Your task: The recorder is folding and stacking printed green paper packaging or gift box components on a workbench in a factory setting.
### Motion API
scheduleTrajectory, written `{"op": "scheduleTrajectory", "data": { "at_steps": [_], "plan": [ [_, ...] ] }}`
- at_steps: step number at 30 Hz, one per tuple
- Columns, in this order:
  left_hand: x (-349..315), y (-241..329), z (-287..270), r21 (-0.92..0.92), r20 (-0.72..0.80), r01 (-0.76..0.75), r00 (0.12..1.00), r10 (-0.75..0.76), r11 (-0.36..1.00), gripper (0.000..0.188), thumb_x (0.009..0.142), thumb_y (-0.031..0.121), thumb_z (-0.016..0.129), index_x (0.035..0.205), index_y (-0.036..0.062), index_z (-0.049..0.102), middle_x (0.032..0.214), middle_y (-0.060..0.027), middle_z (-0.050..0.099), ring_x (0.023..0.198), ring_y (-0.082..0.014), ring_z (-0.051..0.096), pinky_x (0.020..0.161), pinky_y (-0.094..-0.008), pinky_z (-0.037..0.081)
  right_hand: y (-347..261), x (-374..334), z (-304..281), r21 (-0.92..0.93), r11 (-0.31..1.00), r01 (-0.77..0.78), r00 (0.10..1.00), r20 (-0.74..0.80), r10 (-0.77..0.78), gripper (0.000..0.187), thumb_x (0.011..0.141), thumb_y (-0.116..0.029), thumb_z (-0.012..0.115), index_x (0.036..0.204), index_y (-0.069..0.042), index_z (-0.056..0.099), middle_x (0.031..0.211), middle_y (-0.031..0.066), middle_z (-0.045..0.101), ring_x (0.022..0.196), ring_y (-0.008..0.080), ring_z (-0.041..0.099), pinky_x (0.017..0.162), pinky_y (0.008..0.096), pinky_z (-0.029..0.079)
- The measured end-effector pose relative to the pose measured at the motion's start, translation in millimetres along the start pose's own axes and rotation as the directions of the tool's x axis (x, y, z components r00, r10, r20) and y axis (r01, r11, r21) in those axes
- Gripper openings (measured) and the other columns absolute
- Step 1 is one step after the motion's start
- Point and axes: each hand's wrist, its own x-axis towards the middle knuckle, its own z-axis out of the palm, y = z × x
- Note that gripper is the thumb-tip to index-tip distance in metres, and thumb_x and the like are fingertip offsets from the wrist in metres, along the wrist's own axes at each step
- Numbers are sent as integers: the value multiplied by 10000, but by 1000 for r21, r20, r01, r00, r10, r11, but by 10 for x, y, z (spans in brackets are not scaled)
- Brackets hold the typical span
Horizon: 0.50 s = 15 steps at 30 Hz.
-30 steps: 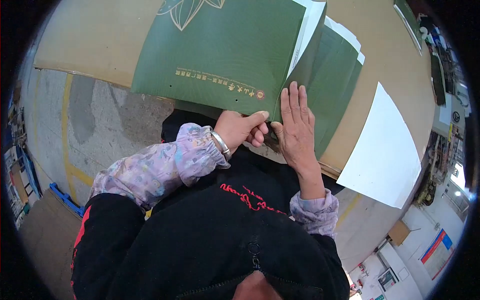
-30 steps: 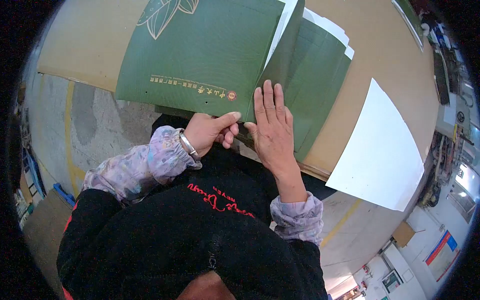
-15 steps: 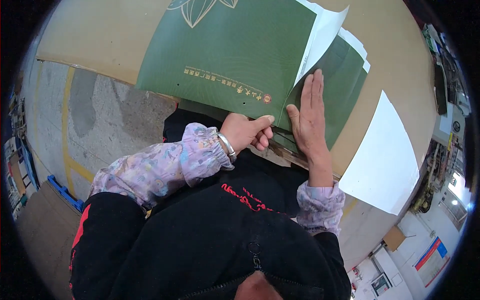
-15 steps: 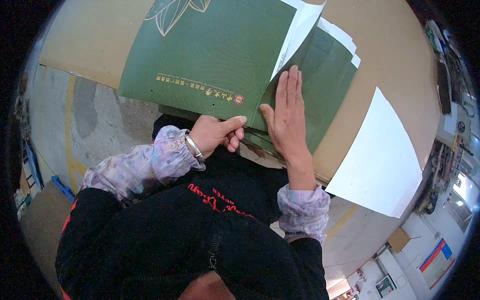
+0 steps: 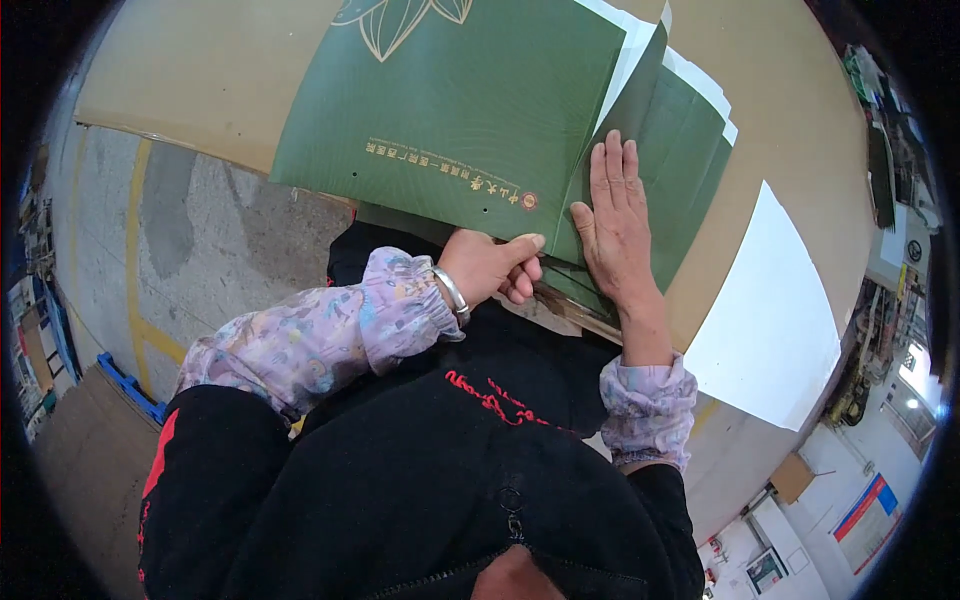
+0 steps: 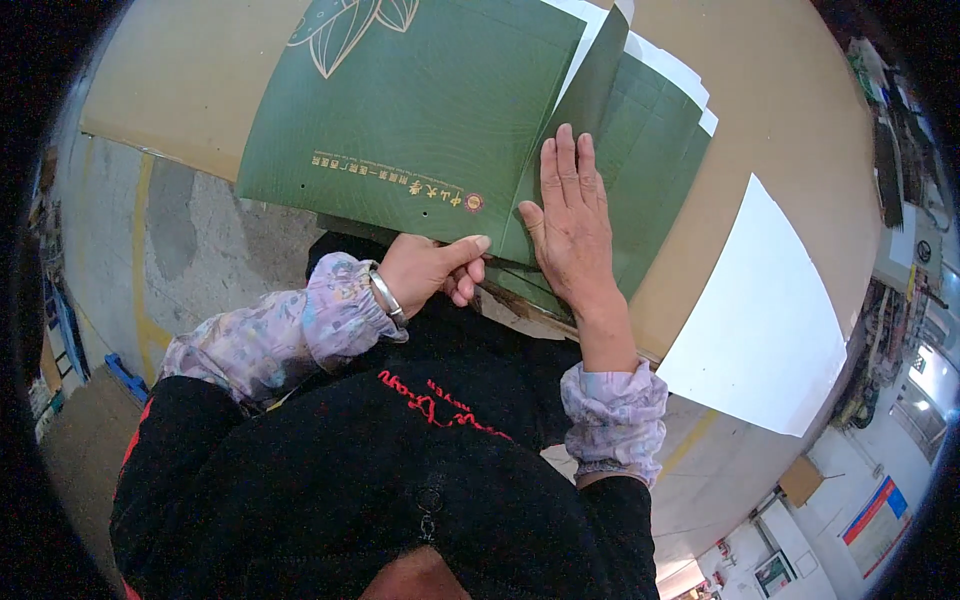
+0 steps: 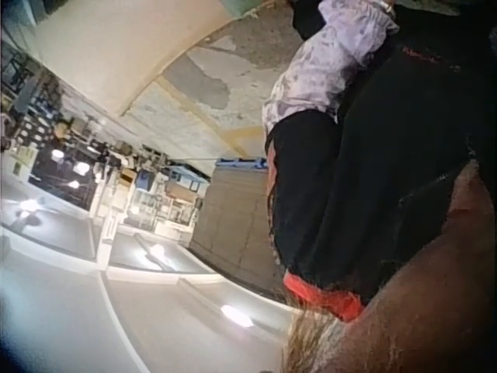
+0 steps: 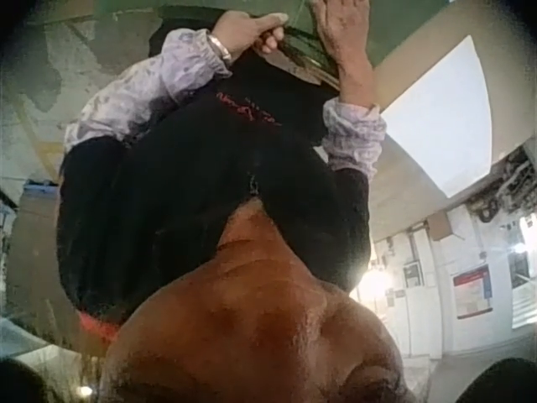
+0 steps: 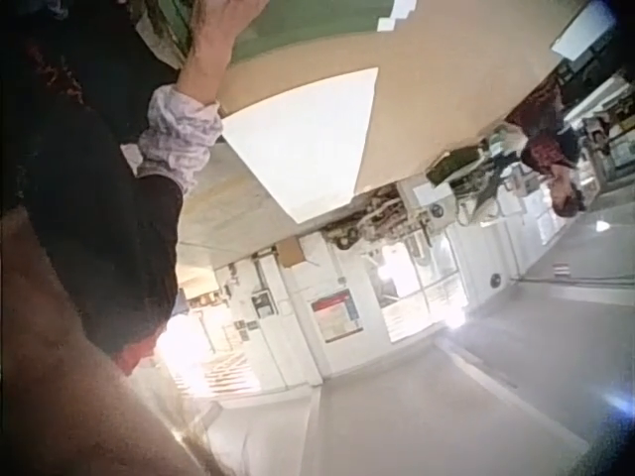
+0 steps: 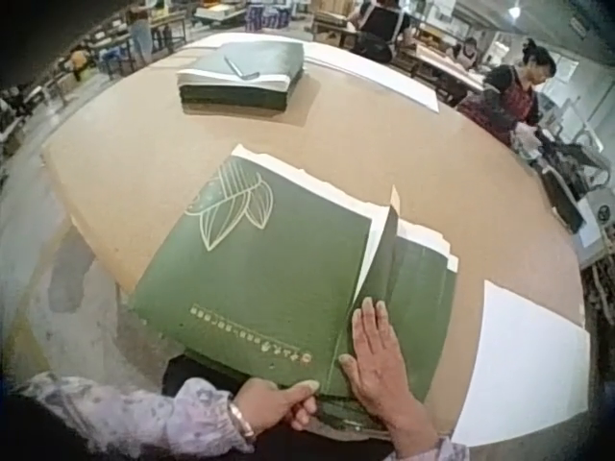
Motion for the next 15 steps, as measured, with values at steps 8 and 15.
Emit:
{"op": "scheduleTrajectory", "data": {
  "at_steps": [8, 15],
  "plan": [
    [17, 1, -9, 32, 1, 18, 1000, -18, 999, 383, 939, 294, 595, 709, -11, 619, 591, -70, 595, 483, -152, 570, 480, -283, 503, 13, 39, -27, -75, 997, 8, 998, 66, -3, 652, 926, -292, 520, 1479, -54, 271, 1566, 103, 198, 1446, 282, 175, 1160, 430, 194],
    [7, -6, 5, 45, -10, 3, 1000, -3, 999, 379, 941, 288, 585, 708, -8, 621, 591, -68, 593, 490, -149, 573, 479, -287, 500, 74, 171, -38, -83, 996, 30, 998, 65, -24, 628, 940, -305, 503, 1476, -65, 281, 1560, 87, 221, 1441, 267, 193, 1164, 426, 189]
  ]
}}
